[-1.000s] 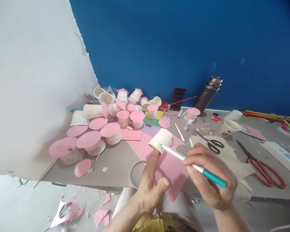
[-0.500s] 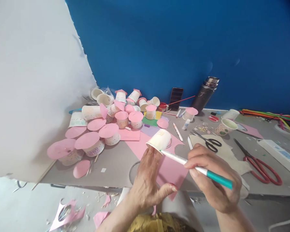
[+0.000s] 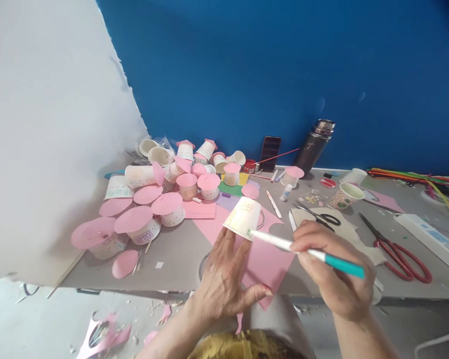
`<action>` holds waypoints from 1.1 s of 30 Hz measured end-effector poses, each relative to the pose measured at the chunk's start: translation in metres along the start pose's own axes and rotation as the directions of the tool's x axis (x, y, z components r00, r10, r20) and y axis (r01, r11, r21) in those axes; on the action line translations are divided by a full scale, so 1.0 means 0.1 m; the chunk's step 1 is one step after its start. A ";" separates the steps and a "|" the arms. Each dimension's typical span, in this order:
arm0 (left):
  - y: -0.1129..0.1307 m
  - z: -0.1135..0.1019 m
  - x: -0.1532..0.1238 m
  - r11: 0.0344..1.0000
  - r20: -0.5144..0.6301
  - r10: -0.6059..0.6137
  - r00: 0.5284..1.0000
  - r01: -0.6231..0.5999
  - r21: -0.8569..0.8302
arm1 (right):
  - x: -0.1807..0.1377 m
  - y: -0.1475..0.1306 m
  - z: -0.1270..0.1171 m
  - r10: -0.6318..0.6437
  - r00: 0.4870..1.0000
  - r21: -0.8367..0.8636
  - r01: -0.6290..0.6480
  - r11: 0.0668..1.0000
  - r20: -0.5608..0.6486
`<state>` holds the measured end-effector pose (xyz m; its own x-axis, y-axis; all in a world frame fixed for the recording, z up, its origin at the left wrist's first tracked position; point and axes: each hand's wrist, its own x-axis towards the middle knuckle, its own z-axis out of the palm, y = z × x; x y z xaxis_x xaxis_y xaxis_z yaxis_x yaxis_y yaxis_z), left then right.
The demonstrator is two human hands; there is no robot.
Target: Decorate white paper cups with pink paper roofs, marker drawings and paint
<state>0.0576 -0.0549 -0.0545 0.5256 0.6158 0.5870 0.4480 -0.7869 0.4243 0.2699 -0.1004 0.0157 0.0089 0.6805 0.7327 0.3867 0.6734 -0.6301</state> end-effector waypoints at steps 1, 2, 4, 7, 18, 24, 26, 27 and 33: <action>0.01 0.00 -0.01 1.000 0.010 -0.008 1.000 0.008 -0.006 | 0.00 0.03 0.00 0.045 0.996 0.021 -0.043 0.999 -0.079; 0.02 0.00 -0.01 1.000 0.020 -0.013 1.000 0.013 -0.014 | 0.01 0.08 0.01 0.099 0.979 0.040 -0.093 0.995 -0.176; 0.05 0.00 -0.02 0.999 0.039 -0.008 0.999 0.010 -0.043 | 0.05 0.18 0.03 0.210 0.924 0.066 -0.199 0.978 -0.319; 0.11 0.02 -0.01 0.993 0.049 0.049 0.998 -0.043 -0.110 | 0.14 0.32 0.07 0.361 0.893 0.070 -0.356 0.932 -0.268; 0.31 0.05 -0.01 0.557 0.156 -0.108 0.982 0.190 -0.809 | 0.15 0.44 0.14 0.582 0.813 0.249 -0.561 0.789 -0.011; 0.50 0.10 0.16 -0.308 0.237 -0.367 0.900 0.122 -0.943 | 0.17 0.49 0.15 0.478 0.878 0.276 -0.454 0.847 -0.020; 0.48 0.08 0.19 -0.318 0.237 -0.405 0.883 0.107 -0.942 | 0.15 0.48 0.09 0.418 0.892 0.278 -0.363 0.889 -0.171; 0.46 0.07 0.19 -0.293 0.230 -0.415 0.880 0.110 -0.950 | 0.12 0.46 0.05 0.380 0.894 0.275 -0.314 0.909 -0.237; 0.31 0.10 0.09 0.163 0.116 -0.394 0.912 0.193 -0.967 | -0.19 0.16 -0.12 0.087 0.983 0.093 -0.073 0.993 -0.162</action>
<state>0.0834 -0.0735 -0.0430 0.3862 0.8762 0.2883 -0.5248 -0.0483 0.8499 0.2870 -0.1057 -0.0054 0.1923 0.6804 0.7071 0.2980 0.6461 -0.7027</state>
